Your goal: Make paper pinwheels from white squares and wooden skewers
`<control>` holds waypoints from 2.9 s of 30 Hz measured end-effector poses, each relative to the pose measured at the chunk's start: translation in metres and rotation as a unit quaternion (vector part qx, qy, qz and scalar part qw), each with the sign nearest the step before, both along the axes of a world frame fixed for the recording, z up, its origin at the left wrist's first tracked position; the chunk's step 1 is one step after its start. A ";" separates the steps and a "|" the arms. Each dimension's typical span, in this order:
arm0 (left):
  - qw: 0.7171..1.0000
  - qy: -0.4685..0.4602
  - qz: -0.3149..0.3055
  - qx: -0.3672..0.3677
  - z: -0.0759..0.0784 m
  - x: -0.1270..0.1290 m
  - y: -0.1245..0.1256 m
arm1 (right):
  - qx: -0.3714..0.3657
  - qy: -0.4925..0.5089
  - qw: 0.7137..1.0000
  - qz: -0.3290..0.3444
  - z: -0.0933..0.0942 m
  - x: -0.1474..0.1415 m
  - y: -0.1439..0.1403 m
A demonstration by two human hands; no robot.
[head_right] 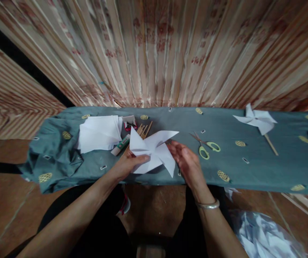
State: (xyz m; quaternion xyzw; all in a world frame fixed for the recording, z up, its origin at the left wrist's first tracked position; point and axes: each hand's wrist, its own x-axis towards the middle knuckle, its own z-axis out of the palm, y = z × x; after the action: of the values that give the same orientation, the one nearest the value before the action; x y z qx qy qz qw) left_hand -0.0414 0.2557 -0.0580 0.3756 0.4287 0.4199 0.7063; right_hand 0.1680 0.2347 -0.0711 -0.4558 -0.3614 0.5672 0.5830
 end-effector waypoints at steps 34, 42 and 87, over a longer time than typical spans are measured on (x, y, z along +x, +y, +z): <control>0.906 -0.054 0.395 0.142 0.039 -0.097 0.034 | 0.126 -0.539 0.832 0.030 -0.012 -0.082 0.151; 0.912 -0.058 0.384 0.133 0.039 -0.097 0.032 | 0.117 -0.501 0.857 0.032 -0.027 -0.093 0.163; 0.970 0.117 0.183 0.112 0.007 0.028 0.044 | 0.151 -0.655 0.736 0.071 -0.007 0.043 0.020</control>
State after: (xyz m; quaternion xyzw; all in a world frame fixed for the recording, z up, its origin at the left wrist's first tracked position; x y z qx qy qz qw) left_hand -0.0139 0.3000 -0.0507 0.4141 0.5197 0.5408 0.5157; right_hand 0.2113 0.2543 -0.0781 -0.5934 -0.7667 0.1059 0.2210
